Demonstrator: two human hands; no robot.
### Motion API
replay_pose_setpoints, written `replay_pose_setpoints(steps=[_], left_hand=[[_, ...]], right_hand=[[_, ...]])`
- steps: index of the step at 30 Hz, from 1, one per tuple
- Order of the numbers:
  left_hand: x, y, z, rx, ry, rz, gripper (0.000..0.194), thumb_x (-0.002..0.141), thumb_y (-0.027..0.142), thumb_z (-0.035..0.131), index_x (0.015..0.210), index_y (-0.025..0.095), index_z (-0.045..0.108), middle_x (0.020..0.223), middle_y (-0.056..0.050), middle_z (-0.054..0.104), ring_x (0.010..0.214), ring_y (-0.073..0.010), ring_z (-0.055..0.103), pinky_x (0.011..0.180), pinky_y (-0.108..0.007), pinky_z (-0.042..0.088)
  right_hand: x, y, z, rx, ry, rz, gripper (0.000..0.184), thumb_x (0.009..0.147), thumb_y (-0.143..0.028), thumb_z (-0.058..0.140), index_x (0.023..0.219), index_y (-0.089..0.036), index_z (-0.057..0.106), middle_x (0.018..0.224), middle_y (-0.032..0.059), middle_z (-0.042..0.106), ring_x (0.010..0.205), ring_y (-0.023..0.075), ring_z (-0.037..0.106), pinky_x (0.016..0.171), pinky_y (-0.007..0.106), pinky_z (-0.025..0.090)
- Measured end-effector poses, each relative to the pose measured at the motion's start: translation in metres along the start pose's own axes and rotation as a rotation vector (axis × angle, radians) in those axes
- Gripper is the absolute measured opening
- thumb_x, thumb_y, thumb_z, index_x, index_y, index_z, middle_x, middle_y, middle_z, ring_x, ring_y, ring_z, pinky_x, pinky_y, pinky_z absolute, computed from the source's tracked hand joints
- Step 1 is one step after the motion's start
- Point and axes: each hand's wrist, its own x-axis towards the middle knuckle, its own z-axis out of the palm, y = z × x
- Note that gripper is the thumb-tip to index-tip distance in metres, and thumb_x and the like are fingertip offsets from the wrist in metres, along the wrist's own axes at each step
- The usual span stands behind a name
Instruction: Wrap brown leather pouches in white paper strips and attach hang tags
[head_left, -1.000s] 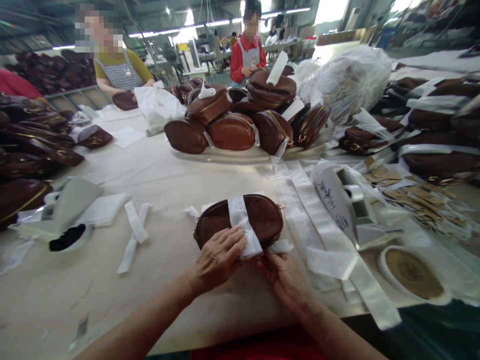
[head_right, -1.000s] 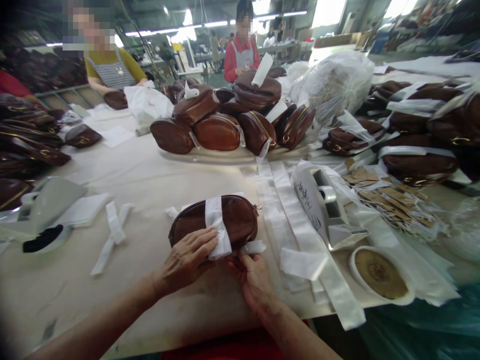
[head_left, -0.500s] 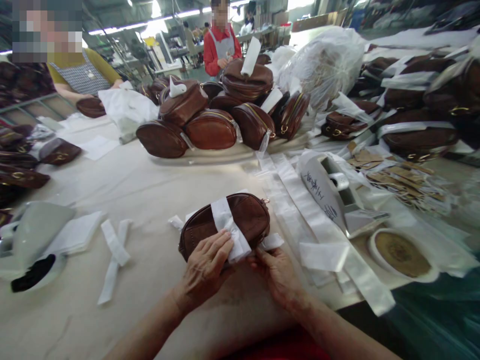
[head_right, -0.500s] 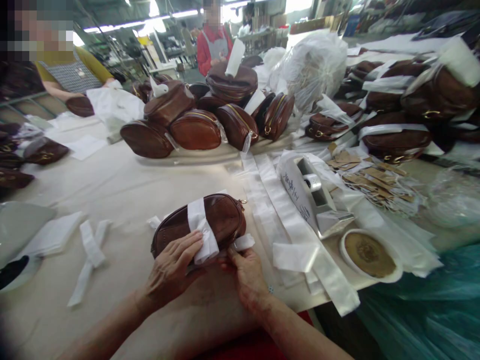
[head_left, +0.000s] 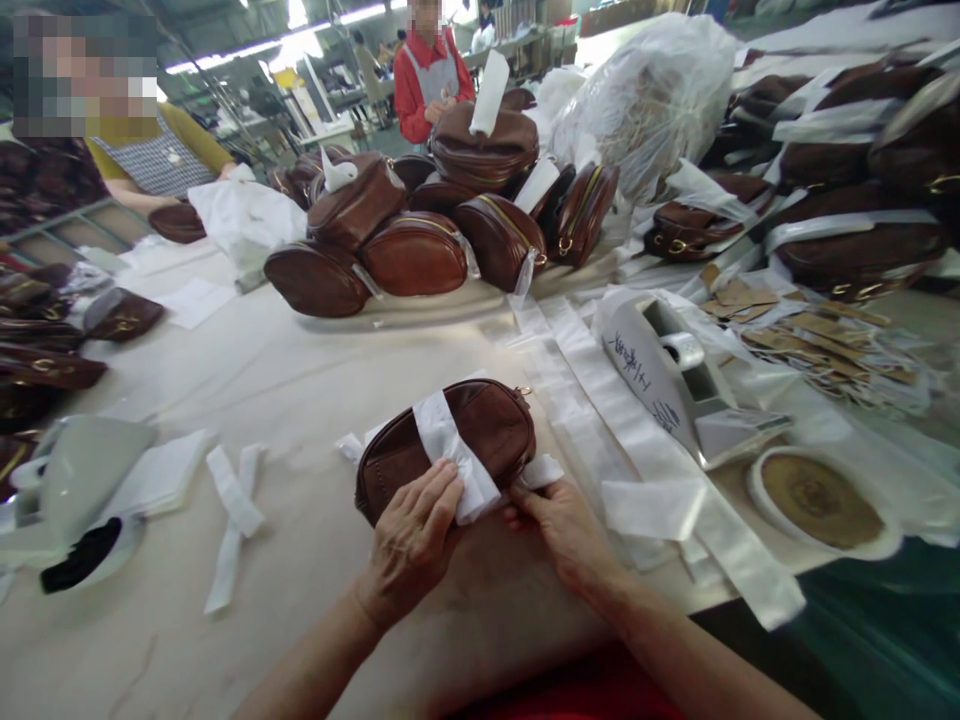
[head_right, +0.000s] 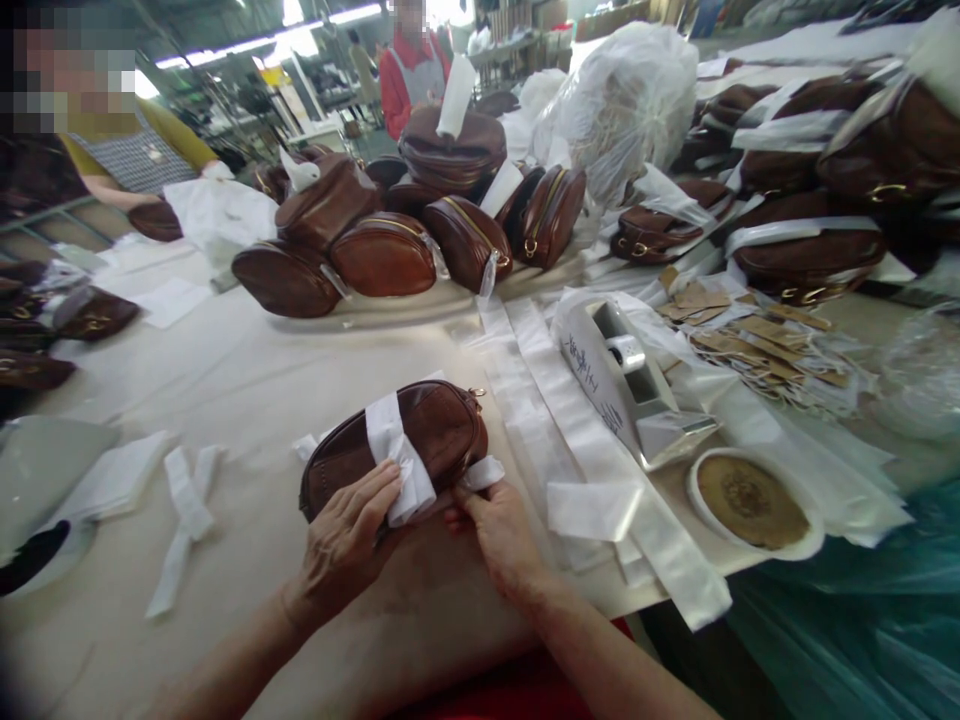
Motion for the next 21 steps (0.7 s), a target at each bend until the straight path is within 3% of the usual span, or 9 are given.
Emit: replay_pose_setpoints(steps=[3,6,8,11,14,17,21], left_hand=[[0.0,0.001,0.003,0.033,0.017,-0.018,0.028,0.087,0.014,0.051,0.115,0.01,0.053,0.112,-0.016,0.064,0.114,-0.0251,0.057,0.09,-0.034,0.048],[-0.001,0.002,0.005,0.039,0.019,-0.021,0.027,0.085,0.012,0.053,0.111,0.007,0.054,0.111,-0.018,0.063,0.114,-0.0267,0.056,0.091,-0.035,0.047],[-0.001,0.003,0.005,0.036,0.022,-0.02,0.026,0.084,0.011,0.053,0.109,0.005,0.055,0.111,-0.019,0.063,0.113,-0.0279,0.056,0.092,-0.035,0.046],[-0.001,0.004,0.005,0.037,0.032,-0.029,0.025,0.084,0.011,0.053,0.108,0.004,0.055,0.11,-0.019,0.063,0.112,-0.0281,0.057,0.09,-0.035,0.047],[0.0,0.006,0.005,0.033,0.032,-0.041,0.025,0.085,0.012,0.052,0.108,0.005,0.055,0.11,-0.018,0.064,0.111,-0.0279,0.057,0.089,-0.035,0.047],[0.001,0.007,0.005,0.02,0.035,-0.048,0.024,0.085,0.012,0.051,0.107,0.005,0.055,0.11,-0.018,0.064,0.112,-0.0275,0.057,0.09,-0.035,0.048],[0.0,0.006,0.004,0.009,0.046,-0.059,0.023,0.086,0.013,0.05,0.107,0.008,0.055,0.108,-0.016,0.065,0.113,-0.026,0.057,0.089,-0.034,0.048]], right_hand=[[0.002,-0.003,-0.003,-0.107,-0.011,0.044,0.027,0.069,-0.043,0.067,0.076,-0.018,0.06,0.062,-0.0005,0.063,0.053,0.0156,0.06,0.051,0.028,0.049],[-0.007,0.0,-0.012,-0.43,-0.04,-0.021,0.015,0.076,-0.033,0.061,0.076,-0.018,0.059,0.066,0.0021,0.064,0.058,0.0177,0.062,0.055,0.03,0.05],[-0.018,0.007,-0.02,-0.714,-0.05,-0.226,0.007,0.077,-0.022,0.057,0.08,-0.017,0.061,0.076,0.0053,0.066,0.069,0.0197,0.064,0.064,0.032,0.051],[-0.033,0.019,-0.033,-0.998,-0.097,-0.61,0.03,0.076,-0.006,0.044,0.097,-0.015,0.064,0.092,0.0097,0.065,0.082,0.0195,0.062,0.074,0.032,0.051],[-0.036,0.022,-0.042,-1.183,-0.082,-0.819,0.045,0.07,0.001,0.041,0.105,-0.017,0.064,0.099,0.0106,0.064,0.089,0.0214,0.059,0.077,0.035,0.049],[-0.029,0.017,-0.042,-1.296,-0.069,-0.822,0.049,0.068,0.0,0.045,0.103,-0.025,0.068,0.094,0.0072,0.064,0.087,0.0229,0.057,0.077,0.039,0.045],[-0.021,0.015,-0.036,-1.326,-0.154,-0.777,0.053,0.064,0.001,0.048,0.099,-0.031,0.069,0.09,0.0043,0.062,0.087,0.0207,0.055,0.077,0.037,0.042]])
